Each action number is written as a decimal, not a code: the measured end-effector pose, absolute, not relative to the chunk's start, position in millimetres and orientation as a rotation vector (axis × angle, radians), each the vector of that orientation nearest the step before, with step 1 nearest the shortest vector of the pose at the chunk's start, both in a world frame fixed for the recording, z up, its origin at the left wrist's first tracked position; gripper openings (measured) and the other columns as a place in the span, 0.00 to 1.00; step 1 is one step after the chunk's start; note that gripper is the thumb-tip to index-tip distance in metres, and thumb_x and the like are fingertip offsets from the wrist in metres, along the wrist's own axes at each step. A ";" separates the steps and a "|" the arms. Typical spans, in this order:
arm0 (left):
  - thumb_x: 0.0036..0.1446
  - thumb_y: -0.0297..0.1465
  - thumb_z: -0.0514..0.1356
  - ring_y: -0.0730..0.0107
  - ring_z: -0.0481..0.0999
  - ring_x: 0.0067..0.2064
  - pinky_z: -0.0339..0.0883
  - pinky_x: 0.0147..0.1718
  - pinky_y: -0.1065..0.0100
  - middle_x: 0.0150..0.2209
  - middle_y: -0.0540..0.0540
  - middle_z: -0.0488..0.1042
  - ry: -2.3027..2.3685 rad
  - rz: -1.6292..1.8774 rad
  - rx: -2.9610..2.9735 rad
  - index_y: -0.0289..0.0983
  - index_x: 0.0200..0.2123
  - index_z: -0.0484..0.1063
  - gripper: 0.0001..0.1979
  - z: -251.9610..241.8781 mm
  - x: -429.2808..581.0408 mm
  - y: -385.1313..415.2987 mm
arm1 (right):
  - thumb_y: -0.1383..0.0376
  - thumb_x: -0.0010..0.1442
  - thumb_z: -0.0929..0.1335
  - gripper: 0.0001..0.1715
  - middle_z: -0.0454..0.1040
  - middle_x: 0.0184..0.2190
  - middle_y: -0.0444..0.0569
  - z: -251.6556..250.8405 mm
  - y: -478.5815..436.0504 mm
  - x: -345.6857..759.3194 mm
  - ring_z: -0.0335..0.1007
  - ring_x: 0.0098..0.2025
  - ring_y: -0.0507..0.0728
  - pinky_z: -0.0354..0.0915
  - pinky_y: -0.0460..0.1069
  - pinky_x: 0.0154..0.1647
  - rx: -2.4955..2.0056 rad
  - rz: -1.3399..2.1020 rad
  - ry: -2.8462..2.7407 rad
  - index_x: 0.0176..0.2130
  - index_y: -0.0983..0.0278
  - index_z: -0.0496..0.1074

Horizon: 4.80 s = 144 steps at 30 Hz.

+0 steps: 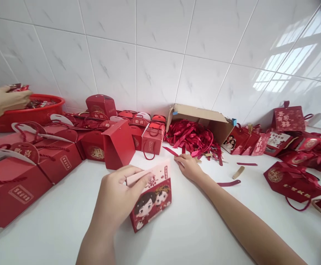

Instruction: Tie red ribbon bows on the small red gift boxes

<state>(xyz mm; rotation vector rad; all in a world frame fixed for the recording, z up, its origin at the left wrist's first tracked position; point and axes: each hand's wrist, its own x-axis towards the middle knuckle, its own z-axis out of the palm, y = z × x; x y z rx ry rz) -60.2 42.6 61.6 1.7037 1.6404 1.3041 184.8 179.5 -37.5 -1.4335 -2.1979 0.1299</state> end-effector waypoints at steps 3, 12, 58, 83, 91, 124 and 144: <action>0.48 0.38 0.63 0.68 0.74 0.29 0.64 0.28 0.72 0.26 0.52 0.77 1.772 1.432 1.553 0.41 0.24 0.76 0.08 59.5 -57.9 45.7 | 0.71 0.64 0.62 0.16 0.75 0.44 0.54 -38.6 177.3 184.4 0.69 0.46 0.60 0.63 0.53 0.47 -1.431 0.109 -2.257 0.45 0.62 0.76; 0.47 0.40 0.63 0.66 0.75 0.29 0.64 0.26 0.71 0.26 0.52 0.79 1.807 1.417 1.393 0.41 0.25 0.76 0.09 60.8 -55.0 47.9 | 0.71 0.62 0.65 0.06 0.74 0.36 0.52 -33.8 172.3 184.5 0.69 0.40 0.57 0.63 0.50 0.41 -1.462 0.102 -2.247 0.36 0.65 0.72; 0.48 0.17 0.66 0.69 0.74 0.41 0.70 0.44 0.62 0.31 0.53 0.77 0.926 1.899 2.291 0.39 0.34 0.72 0.13 73.5 -27.8 13.6 | 0.74 0.57 0.67 0.12 0.77 0.32 0.47 92.4 27.1 150.3 0.70 0.43 0.62 0.57 0.60 0.45 -0.580 -0.120 -2.032 0.40 0.58 0.69; 0.52 0.20 0.63 0.61 0.69 0.50 0.62 0.54 0.54 0.44 0.46 0.75 0.976 1.727 2.531 0.43 0.44 0.76 0.17 78.8 -43.0 8.5 | 0.74 0.60 0.69 0.08 0.78 0.30 0.48 97.3 28.1 158.0 0.73 0.34 0.52 0.70 0.50 0.40 -0.353 0.792 -2.081 0.37 0.63 0.75; 0.54 0.19 0.61 0.61 0.68 0.50 0.60 0.56 0.54 0.45 0.47 0.75 0.868 1.617 2.559 0.44 0.39 0.77 0.15 80.1 -43.8 6.7 | 0.71 0.60 0.70 0.05 0.78 0.30 0.48 95.3 29.8 160.3 0.73 0.35 0.52 0.70 0.47 0.36 -0.339 0.883 -2.061 0.36 0.62 0.77; 0.51 0.15 0.60 0.62 0.66 0.48 0.63 0.48 0.58 0.38 0.47 0.69 0.971 1.881 2.446 0.41 0.32 0.74 0.14 79.7 -32.4 1.8 | 0.73 0.59 0.70 0.06 0.78 0.30 0.47 85.0 32.0 151.0 0.72 0.32 0.53 0.66 0.51 0.37 -0.289 0.664 -1.944 0.36 0.63 0.75; 0.42 0.48 0.65 0.55 0.72 0.45 0.63 0.46 0.55 0.37 0.52 0.74 1.957 1.339 1.624 0.43 0.29 0.64 0.19 67.9 -76.2 14.4 | 0.61 0.55 0.74 0.02 0.60 0.63 0.45 56.1 78.6 156.2 0.51 0.66 0.63 0.48 0.65 0.67 -0.699 0.977 -1.770 0.31 0.56 0.78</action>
